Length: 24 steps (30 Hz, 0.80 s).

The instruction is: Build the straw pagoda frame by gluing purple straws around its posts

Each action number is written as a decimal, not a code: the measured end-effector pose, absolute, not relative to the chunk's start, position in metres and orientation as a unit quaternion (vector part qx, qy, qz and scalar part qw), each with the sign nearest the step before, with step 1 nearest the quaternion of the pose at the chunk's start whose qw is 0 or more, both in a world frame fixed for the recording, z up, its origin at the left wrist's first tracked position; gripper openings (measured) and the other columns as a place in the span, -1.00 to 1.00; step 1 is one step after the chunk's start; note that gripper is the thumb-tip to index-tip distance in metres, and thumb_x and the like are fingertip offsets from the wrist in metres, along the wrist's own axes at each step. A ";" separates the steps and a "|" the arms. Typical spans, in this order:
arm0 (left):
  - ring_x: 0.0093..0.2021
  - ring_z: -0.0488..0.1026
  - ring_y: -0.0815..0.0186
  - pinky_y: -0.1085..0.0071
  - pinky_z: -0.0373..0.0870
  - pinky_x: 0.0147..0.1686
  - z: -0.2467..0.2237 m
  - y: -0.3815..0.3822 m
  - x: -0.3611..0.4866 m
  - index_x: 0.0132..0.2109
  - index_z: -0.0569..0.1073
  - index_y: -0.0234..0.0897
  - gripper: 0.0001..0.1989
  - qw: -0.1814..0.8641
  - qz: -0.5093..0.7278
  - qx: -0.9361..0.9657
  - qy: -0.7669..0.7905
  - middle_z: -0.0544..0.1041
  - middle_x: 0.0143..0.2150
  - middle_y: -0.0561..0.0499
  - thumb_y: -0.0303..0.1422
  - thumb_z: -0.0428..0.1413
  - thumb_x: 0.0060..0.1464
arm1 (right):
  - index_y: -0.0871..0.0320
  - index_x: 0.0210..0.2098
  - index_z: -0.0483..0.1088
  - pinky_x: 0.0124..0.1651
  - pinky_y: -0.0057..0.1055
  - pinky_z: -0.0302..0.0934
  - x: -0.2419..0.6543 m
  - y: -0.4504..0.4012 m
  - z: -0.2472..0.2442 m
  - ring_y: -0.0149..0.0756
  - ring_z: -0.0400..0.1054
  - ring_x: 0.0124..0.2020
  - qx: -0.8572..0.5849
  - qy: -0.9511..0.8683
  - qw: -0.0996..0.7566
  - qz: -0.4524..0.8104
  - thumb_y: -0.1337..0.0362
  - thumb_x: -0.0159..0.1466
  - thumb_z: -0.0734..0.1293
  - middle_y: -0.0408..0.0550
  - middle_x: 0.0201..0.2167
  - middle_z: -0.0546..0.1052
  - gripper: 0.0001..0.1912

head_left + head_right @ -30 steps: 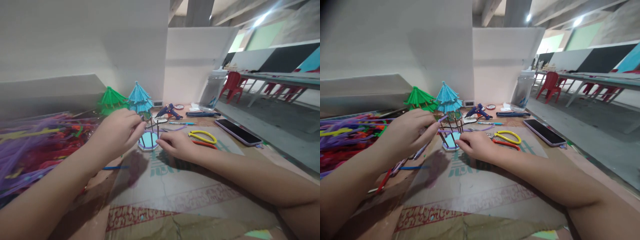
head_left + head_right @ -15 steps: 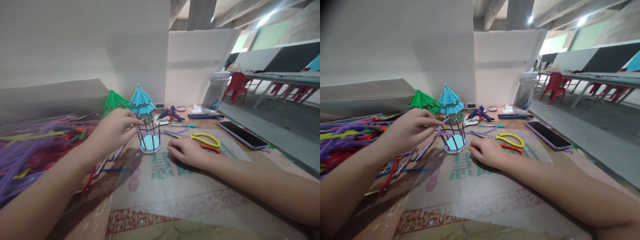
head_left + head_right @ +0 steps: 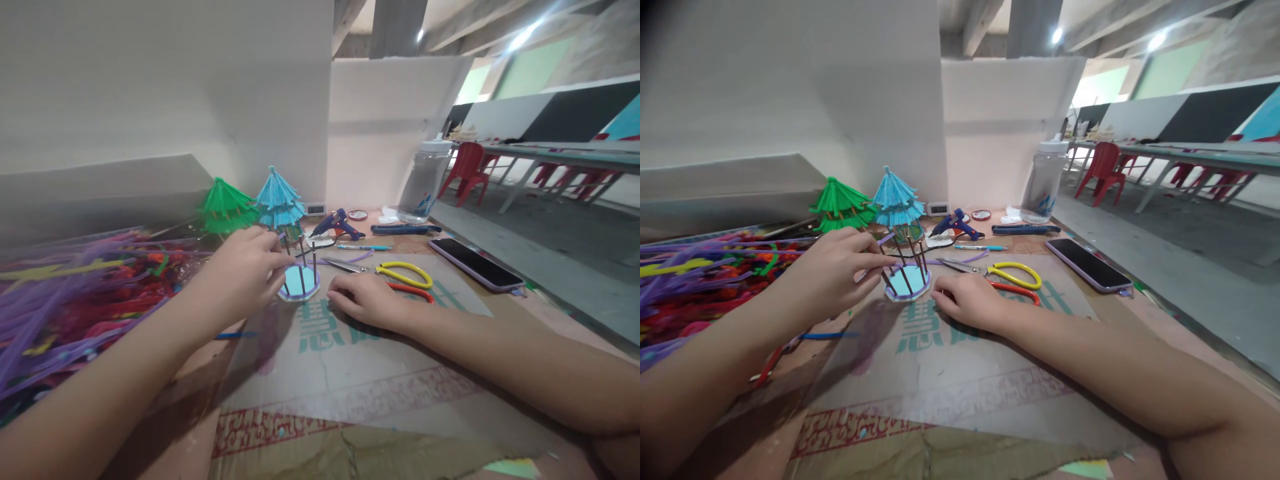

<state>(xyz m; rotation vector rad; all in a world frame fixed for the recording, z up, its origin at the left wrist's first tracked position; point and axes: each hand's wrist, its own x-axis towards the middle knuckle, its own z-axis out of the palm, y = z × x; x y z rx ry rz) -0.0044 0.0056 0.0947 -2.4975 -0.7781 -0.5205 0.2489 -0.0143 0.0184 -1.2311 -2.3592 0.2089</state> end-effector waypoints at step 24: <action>0.14 0.55 0.11 0.23 0.55 -0.04 0.048 0.054 -0.016 0.51 -0.38 -0.22 0.06 -0.388 -0.237 -0.828 -0.328 0.28 0.38 -0.46 -0.31 0.19 0.14 | 0.17 0.32 0.13 0.15 -0.06 0.35 0.252 0.008 0.000 -0.13 0.49 0.05 -0.455 -0.766 0.358 0.279 0.27 0.31 0.30 0.19 0.15 0.50 -0.38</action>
